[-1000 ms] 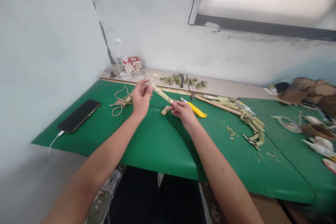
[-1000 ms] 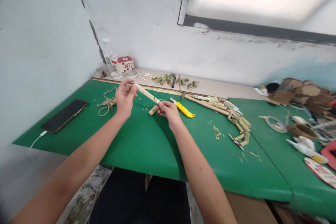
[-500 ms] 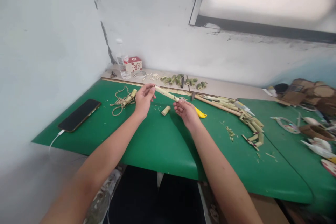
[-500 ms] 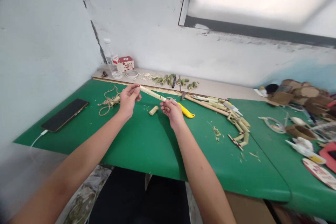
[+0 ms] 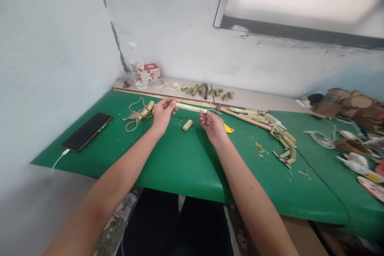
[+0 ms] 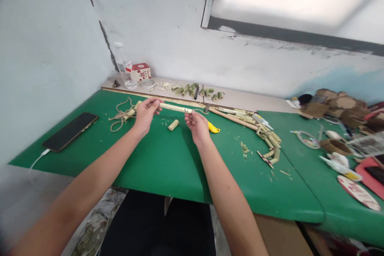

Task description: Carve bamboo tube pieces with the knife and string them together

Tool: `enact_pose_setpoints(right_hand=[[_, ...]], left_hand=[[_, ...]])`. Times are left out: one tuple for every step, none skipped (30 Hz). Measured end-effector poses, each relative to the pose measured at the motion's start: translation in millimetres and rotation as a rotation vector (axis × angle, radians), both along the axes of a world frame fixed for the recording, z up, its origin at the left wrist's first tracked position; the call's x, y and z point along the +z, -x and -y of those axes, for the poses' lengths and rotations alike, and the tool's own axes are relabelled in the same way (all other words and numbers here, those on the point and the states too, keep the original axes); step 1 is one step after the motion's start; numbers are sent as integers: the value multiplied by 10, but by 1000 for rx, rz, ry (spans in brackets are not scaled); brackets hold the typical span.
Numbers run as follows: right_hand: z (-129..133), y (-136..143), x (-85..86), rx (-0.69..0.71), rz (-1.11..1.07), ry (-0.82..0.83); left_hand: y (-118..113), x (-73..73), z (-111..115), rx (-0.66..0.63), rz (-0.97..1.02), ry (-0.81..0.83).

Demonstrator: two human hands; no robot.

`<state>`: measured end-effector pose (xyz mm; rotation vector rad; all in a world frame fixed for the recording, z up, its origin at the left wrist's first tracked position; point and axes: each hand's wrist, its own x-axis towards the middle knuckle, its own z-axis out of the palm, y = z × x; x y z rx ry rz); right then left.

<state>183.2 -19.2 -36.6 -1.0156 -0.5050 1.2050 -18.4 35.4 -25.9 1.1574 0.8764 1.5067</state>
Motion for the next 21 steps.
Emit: enact_pose_setpoints(right_hand=[[0, -1, 8, -8, -10, 5], [0, -1, 19, -18, -20, 14], [1, 0, 32, -28, -31, 26], [2, 1, 45, -39, -40, 37], [3, 1, 56, -53, -49, 46], [4, 2, 66, -66, -57, 53], [4, 1, 72, -74, -62, 56], [4, -1, 75, -76, -64, 57], [4, -4, 73, -73, -63, 56], [2, -8, 69, -64, -58, 55], [0, -14, 62, -51, -50, 53], [-3, -19, 54, -38, -43, 52], [-6, -25, 45, -30, -38, 52], [-8, -29, 38, -27, -36, 53], [-10, -31, 32, -27, -37, 54], [-12, -32, 28, -28, -40, 55], [-12, -31, 27, -31, -45, 56], [-12, -30, 27, -34, -49, 58], [-11, -27, 29, -36, -51, 59], [-10, -24, 31, -37, -51, 59], [-9, -22, 33, -36, -49, 60]], left_hand=[[5, -5, -9, 0, -5, 12], [10, -9, -16, -2, -12, 23], [14, -12, -19, -6, -22, 30], [17, -14, -18, -12, -33, 31], [20, -15, -16, -20, -45, 27], [22, -17, -12, -24, -56, 20], [23, -18, -9, -25, -64, 13], [24, -20, -6, -21, -71, 7], [24, -22, -5, -15, -78, 3], [23, -25, -6, -9, -85, -1], [22, -30, -9, -2, -93, -6], [20, -35, -13, 5, -100, -11], [17, -41, -18, 10, -108, -17], [15, -47, -22, 15, -115, -23], [12, -54, -26, 19, -121, -29], [10, -60, -30, 21, -126, -37], [9, -67, -33, 21, -129, -46], [8, -73, -37, 20, -131, -57], [8, -79, -40, 21, -132, -66], [9, -85, -43, 23, -133, -73], [10, -90, -47, 25, -133, -76]])
